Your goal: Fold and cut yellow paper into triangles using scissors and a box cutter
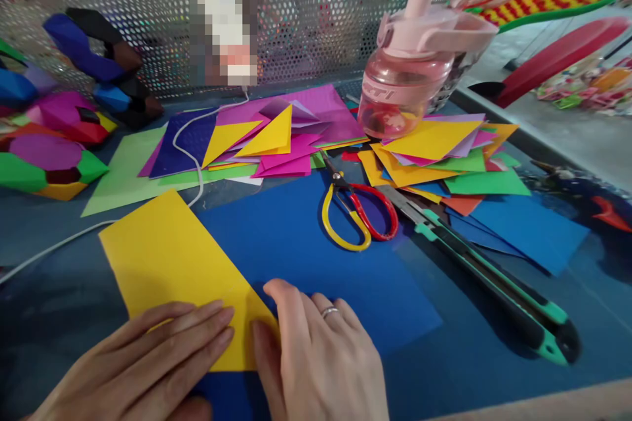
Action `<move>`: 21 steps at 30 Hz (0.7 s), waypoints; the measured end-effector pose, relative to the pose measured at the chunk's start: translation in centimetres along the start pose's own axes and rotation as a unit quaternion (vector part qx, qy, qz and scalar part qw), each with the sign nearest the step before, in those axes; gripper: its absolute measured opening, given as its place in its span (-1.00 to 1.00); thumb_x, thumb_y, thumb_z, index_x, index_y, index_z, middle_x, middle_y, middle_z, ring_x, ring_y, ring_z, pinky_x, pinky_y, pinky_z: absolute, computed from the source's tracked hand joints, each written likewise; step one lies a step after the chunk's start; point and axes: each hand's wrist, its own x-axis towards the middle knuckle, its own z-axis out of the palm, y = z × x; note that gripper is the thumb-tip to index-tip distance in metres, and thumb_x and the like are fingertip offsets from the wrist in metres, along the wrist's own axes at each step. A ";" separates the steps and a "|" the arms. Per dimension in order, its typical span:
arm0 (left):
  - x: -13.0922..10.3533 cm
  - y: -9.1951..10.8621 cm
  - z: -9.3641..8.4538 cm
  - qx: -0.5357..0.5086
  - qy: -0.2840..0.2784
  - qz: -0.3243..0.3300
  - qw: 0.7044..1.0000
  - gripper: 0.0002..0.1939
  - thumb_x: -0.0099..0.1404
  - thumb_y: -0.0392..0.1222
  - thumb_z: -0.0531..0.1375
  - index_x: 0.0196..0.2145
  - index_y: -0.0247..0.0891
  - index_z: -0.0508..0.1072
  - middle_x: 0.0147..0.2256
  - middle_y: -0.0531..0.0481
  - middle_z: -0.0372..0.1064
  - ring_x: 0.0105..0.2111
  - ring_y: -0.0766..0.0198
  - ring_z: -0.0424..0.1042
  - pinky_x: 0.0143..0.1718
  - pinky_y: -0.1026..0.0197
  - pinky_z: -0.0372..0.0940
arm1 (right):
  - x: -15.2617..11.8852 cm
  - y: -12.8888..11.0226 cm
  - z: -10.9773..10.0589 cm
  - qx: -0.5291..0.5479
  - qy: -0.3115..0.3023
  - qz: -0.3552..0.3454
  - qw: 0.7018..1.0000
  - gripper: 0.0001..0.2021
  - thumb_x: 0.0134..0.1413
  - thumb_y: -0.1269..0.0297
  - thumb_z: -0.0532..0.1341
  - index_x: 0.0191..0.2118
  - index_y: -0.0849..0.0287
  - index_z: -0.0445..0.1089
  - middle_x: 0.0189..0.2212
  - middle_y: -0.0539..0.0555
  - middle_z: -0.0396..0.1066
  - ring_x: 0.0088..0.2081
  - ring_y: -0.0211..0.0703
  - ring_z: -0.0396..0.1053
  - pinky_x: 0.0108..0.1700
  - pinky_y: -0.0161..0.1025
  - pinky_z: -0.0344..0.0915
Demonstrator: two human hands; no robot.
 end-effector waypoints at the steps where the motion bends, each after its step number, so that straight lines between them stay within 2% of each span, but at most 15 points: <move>1: -0.1 0.1 0.0 0.006 -0.010 0.005 1.000 -0.65 0.52 -0.07 0.01 0.03 -0.20 0.51 0.08 0.05 0.48 0.15 0.30 0.37 0.35 0.18 0.01 | 0.0 0.0 0.0 -0.002 -0.001 0.000 1.000 -0.77 0.31 0.27 0.10 0.03 0.12 0.31 -0.48 -0.06 0.43 -0.47 -0.19 0.41 -0.32 -0.20 0.15; 5: -0.1 0.3 -0.3 0.022 -0.037 0.012 0.999 -0.57 0.55 -0.08 -0.13 0.09 -0.13 0.47 0.08 0.02 0.47 0.17 0.27 0.35 0.36 0.14 -0.02 | -0.2 0.0 -0.1 -0.005 -0.007 0.003 1.000 -0.72 0.30 0.25 0.11 0.09 0.12 0.29 -0.43 -0.05 0.47 -0.41 -0.16 0.45 -0.27 -0.18 0.15; 11: 0.4 0.1 -1.7 0.034 -0.142 0.025 0.989 -0.61 0.54 -0.07 -0.09 0.18 0.00 0.38 0.14 0.07 0.41 0.18 0.30 0.33 0.28 0.20 0.11 | -0.8 0.4 -0.5 -0.001 -0.010 -0.002 1.000 -0.64 0.26 0.24 0.16 0.14 0.17 0.25 -0.39 -0.02 0.47 -0.35 -0.13 0.44 -0.28 -0.18 0.15; 14: 0.3 0.1 -1.6 0.031 -0.127 0.023 0.991 -0.59 0.55 -0.02 -0.12 0.17 -0.02 0.39 0.13 0.05 0.42 0.16 0.29 0.35 0.27 0.19 0.12 | -1.1 0.7 -0.8 -0.011 -0.004 0.000 1.000 -0.62 0.23 0.19 0.19 0.12 0.16 0.27 -0.35 0.01 0.46 -0.33 -0.09 0.42 -0.28 -0.17 0.17; 19: -0.1 0.5 0.0 0.013 -0.032 -0.011 0.999 -0.54 0.55 -0.01 -0.16 0.04 -0.04 0.50 0.06 0.04 0.47 0.13 0.28 0.37 0.30 0.17 0.04 | -1.3 0.9 -1.1 -0.019 -0.010 0.014 1.000 -0.60 0.18 0.17 0.23 0.11 0.14 0.29 -0.28 0.08 0.45 -0.29 -0.03 0.39 -0.27 -0.13 0.21; 21: -0.2 0.5 0.3 0.018 -0.017 -0.013 1.000 -0.55 0.55 -0.01 -0.15 0.02 -0.05 0.51 0.05 0.03 0.47 0.11 0.28 0.38 0.29 0.18 0.06 | -1.3 0.8 -1.2 -0.008 -0.008 0.019 1.000 -0.62 0.18 0.20 0.23 0.10 0.14 0.29 -0.29 0.07 0.44 -0.30 -0.04 0.38 -0.29 -0.14 0.20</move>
